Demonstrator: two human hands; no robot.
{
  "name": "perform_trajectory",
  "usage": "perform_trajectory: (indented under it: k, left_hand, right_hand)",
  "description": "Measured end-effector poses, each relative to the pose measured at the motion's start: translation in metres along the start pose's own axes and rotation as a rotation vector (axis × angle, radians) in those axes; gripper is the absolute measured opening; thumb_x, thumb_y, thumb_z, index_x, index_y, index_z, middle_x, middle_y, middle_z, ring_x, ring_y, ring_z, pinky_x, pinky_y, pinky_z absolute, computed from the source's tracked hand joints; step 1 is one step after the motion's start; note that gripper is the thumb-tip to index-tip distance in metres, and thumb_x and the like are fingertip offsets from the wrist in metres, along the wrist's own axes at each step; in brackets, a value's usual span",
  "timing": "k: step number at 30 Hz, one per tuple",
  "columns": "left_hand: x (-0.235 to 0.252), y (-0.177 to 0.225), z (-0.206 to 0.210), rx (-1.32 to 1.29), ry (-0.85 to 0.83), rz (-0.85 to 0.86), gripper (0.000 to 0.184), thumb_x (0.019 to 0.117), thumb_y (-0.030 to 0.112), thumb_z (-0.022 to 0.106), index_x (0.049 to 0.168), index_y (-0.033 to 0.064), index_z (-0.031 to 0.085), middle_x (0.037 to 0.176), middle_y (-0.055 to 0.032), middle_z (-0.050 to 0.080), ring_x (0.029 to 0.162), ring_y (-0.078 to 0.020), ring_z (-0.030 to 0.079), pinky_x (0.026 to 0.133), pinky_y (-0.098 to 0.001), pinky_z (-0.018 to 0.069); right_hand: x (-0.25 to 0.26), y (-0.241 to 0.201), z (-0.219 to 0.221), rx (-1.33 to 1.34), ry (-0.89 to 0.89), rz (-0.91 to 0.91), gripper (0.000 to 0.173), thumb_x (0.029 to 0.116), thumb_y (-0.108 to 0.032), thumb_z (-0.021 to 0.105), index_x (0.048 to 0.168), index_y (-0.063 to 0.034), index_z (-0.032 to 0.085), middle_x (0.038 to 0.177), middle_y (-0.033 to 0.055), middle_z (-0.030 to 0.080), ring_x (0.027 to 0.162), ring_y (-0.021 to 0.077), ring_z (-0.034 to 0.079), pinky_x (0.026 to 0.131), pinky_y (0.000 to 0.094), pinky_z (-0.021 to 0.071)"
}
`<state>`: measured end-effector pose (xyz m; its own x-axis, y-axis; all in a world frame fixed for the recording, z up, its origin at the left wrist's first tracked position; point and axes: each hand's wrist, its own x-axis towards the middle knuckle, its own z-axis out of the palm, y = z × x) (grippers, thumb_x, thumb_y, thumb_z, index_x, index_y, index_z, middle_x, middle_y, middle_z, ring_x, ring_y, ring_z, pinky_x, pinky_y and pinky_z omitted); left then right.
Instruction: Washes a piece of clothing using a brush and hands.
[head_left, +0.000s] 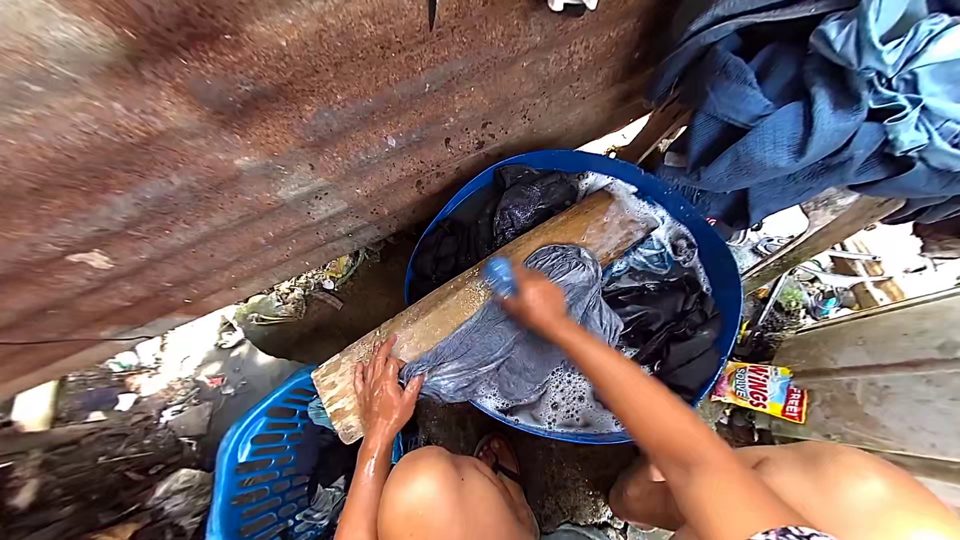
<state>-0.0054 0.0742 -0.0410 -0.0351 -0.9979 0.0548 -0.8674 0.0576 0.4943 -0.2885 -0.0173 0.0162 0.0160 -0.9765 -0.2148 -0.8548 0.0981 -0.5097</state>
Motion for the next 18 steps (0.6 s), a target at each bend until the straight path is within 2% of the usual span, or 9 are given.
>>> perform_trajectory:
  k: [3,5,8,10,11,13,14,16,18]
  left_hand:
    - [0.001,0.002,0.000,0.008,-0.013,-0.011,0.038,0.0899,0.029,0.064,0.098,-0.0077,0.069,0.156,-0.0254,0.044,0.150,-0.0443,0.031,0.120,-0.0682,0.0094]
    - [0.001,0.002,0.001,0.012,-0.012,-0.013,0.039,0.0904,0.030,0.063,0.098,-0.0075,0.069,0.156,-0.0254,0.044,0.150,-0.0447,0.032,0.120,-0.0681,0.0099]
    - [0.003,0.000,0.004,0.014,0.007,0.001,0.039,0.0905,0.029,0.061,0.099,-0.0077,0.069,0.155,-0.0254,0.045,0.149,-0.0447,0.033,0.120,-0.0679,0.0109]
    - [-0.002,-0.002,0.003,0.005,0.014,0.006,0.040,0.0902,0.024,0.058,0.108,-0.0098,0.069,0.155,-0.0266,0.045,0.149,-0.0447,0.034,0.120,-0.0681,0.0106]
    - [-0.003,-0.003,0.002,0.002,0.021,0.014,0.042,0.0903,0.025,0.056,0.109,-0.0101,0.069,0.154,-0.0268,0.045,0.149,-0.0447,0.035,0.120,-0.0683,0.0111]
    - [-0.001,-0.003,0.003,-0.012,0.025,0.027,0.043,0.0912,0.031,0.057,0.101,-0.0088,0.069,0.155,-0.0257,0.045,0.149,-0.0443,0.035,0.120,-0.0679,0.0114]
    - [-0.001,-0.003,0.003,-0.012,0.027,0.029,0.044,0.0910,0.033,0.057,0.099,-0.0084,0.069,0.155,-0.0253,0.045,0.149,-0.0441,0.035,0.120,-0.0676,0.0114]
    - [-0.001,-0.003,0.002,-0.011,0.022,0.032,0.045,0.0908,0.035,0.058,0.098,-0.0079,0.070,0.155,-0.0250,0.045,0.149,-0.0442,0.034,0.120,-0.0679,0.0104]
    - [0.001,-0.002,-0.001,-0.008,-0.003,0.026,0.043,0.0908,0.034,0.060,0.099,-0.0073,0.070,0.156,-0.0250,0.043,0.149,-0.0438,0.034,0.120,-0.0681,0.0099]
  right_hand:
    - [0.042,0.069,-0.050,-0.008,0.220,0.351,0.071,0.0973,-0.039,0.068,0.153,-0.0032,0.043,0.137,0.0365,0.056,0.121,0.0566,0.058,0.093,0.0724,0.0476]
    - [0.043,0.047,-0.035,0.017,0.257,0.379,0.073,0.0955,-0.036,0.069,0.153,-0.0013,0.042,0.137,0.0369,0.056,0.121,0.0564,0.058,0.093,0.0711,0.0484]
    - [-0.016,-0.052,0.043,0.026,0.091,0.027,0.067,0.0944,-0.034,0.071,0.147,0.0015,0.049,0.125,0.0324,0.064,0.111,0.0483,0.066,0.088,0.0621,0.0558]
    - [-0.056,-0.097,0.069,0.049,-0.197,-0.212,0.063,0.0991,-0.033,0.066,0.151,-0.0015,0.048,0.135,0.0325,0.059,0.124,0.0473,0.060,0.099,0.0594,0.0508]
    - [-0.060,-0.099,0.066,0.035,-0.267,-0.268,0.061,0.1009,-0.033,0.064,0.152,-0.0036,0.048,0.137,0.0319,0.058,0.127,0.0471,0.058,0.100,0.0591,0.0492]
    - [-0.042,-0.065,0.037,0.023,-0.226,-0.183,0.059,0.1013,-0.035,0.064,0.152,-0.0073,0.049,0.139,0.0290,0.059,0.127,0.0460,0.060,0.098,0.0626,0.0506]
    - [-0.026,-0.034,0.017,0.012,-0.128,-0.083,0.060,0.0999,-0.035,0.065,0.151,-0.0074,0.050,0.139,0.0288,0.059,0.125,0.0468,0.061,0.096,0.0650,0.0512]
    - [0.007,0.042,-0.026,-0.015,0.090,0.159,0.065,0.0976,-0.037,0.068,0.151,-0.0054,0.048,0.137,0.0327,0.058,0.121,0.0527,0.061,0.093,0.0711,0.0497]
    - [0.023,0.099,-0.069,-0.040,0.190,0.371,0.074,0.0966,-0.038,0.069,0.155,-0.0047,0.040,0.138,0.0378,0.055,0.121,0.0587,0.058,0.091,0.0747,0.0478]
